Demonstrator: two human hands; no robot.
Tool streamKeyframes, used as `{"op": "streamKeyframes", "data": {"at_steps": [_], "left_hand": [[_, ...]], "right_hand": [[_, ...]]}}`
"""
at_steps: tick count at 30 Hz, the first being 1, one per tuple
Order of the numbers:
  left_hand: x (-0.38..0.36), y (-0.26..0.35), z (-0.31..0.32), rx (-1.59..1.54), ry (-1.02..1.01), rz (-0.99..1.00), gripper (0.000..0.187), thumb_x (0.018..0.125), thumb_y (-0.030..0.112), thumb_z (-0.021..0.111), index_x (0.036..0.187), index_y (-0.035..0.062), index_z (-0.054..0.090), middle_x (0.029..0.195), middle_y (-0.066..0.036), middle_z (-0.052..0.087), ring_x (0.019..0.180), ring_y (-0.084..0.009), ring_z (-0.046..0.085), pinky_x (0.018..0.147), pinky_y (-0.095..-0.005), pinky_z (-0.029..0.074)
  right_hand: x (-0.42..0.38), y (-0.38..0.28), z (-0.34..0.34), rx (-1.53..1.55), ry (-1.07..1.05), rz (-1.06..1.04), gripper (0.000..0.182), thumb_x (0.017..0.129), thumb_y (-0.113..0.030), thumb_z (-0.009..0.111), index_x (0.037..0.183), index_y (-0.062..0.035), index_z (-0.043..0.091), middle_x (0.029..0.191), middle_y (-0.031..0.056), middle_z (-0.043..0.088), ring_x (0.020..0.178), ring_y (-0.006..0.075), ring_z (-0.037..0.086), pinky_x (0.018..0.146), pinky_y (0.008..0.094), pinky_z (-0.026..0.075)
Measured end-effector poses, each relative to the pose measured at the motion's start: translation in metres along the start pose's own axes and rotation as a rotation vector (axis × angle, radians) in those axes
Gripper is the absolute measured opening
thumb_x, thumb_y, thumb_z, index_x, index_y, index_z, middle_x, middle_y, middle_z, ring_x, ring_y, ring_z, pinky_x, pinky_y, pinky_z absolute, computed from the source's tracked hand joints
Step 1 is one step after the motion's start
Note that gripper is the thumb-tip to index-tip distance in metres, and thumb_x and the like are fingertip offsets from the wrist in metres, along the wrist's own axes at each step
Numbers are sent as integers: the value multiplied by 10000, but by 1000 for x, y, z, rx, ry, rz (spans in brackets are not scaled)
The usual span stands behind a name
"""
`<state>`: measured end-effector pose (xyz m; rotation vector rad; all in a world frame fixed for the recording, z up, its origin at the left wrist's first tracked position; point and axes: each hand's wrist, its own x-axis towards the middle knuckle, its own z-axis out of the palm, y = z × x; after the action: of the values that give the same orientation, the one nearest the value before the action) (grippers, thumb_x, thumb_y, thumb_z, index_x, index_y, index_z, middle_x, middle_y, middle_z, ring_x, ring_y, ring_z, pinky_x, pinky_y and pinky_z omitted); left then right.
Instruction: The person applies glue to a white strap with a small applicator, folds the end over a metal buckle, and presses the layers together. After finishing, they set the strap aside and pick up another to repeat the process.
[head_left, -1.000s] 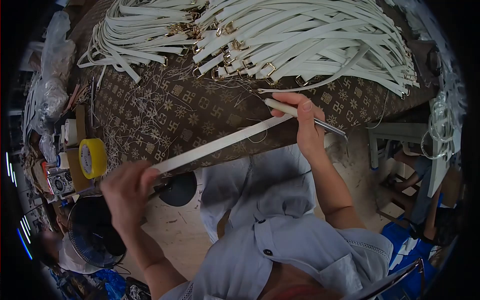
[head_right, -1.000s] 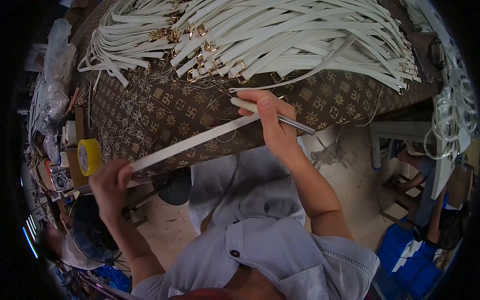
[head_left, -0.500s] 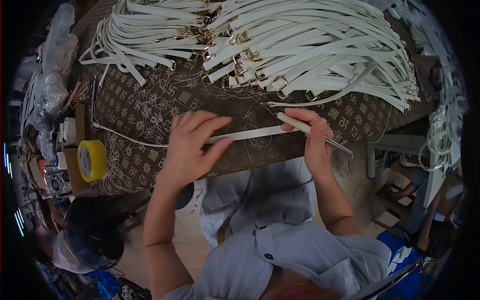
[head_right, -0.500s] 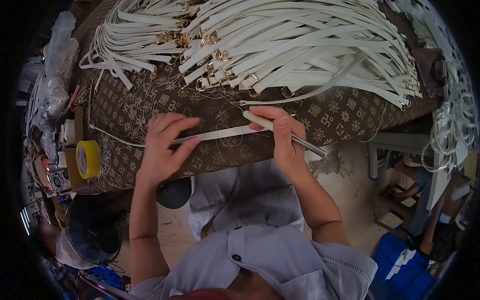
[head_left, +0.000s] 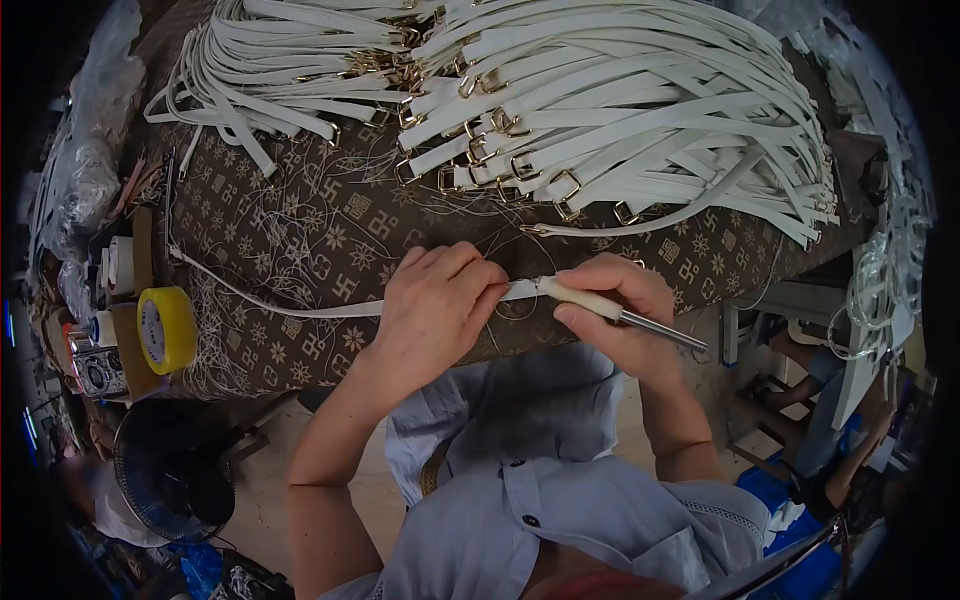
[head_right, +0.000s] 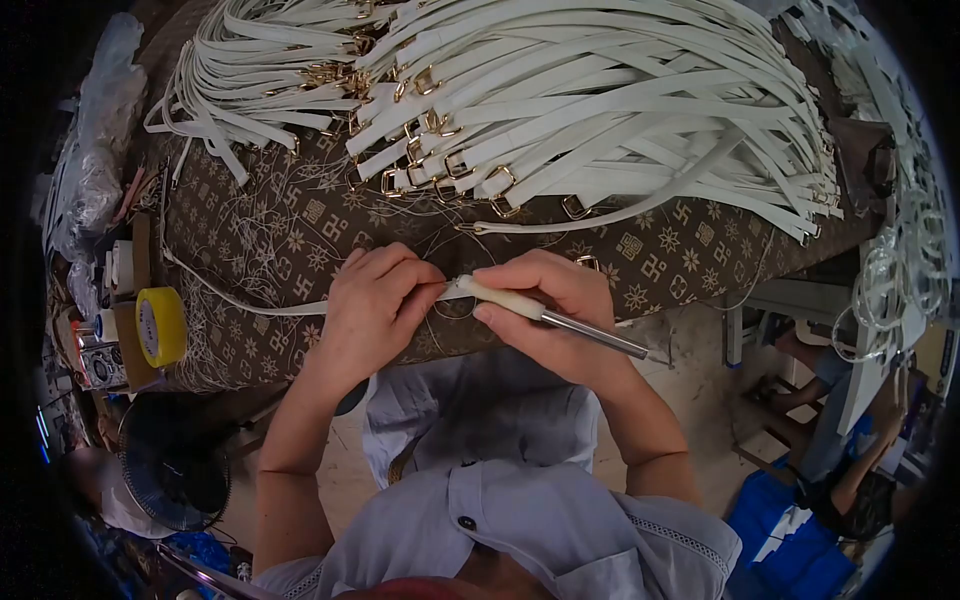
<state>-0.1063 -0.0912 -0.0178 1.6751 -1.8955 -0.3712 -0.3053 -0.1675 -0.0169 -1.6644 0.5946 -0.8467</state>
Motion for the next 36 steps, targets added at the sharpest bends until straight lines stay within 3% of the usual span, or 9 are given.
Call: {"op": "streamKeyframes", "data": {"at_steps": [6, 11, 36], "left_hand": [[-1, -4, 0, -60, 9, -7, 100, 826, 123, 654, 835, 86, 561, 733, -37, 560, 686, -238, 575, 653, -353, 402], [-1, -6, 1, -51, 30, 17, 130, 838, 128, 647, 872, 90, 527, 721, -30, 568, 672, -221, 578, 648, -351, 399], [-1, -8, 6, -63, 61, 33, 146, 842, 125, 645, 882, 99, 506, 730, -10, 564, 668, -200, 568, 632, -347, 390]], "right_hand": [[1, 8, 2, -184, -50, 56, 198, 723, -42, 750, 906, -41, 675, 758, 62, 653, 647, 135, 622, 578, 251, 476], [3, 8, 5, -305, -62, -43, 204, 686, -36, 752, 873, -60, 677, 720, 71, 649, 616, 210, 615, 560, 295, 482], [5, 11, 10, -450, -74, -147, 225, 661, -21, 764, 861, -66, 674, 719, 65, 648, 591, 215, 601, 531, 296, 473]]}}
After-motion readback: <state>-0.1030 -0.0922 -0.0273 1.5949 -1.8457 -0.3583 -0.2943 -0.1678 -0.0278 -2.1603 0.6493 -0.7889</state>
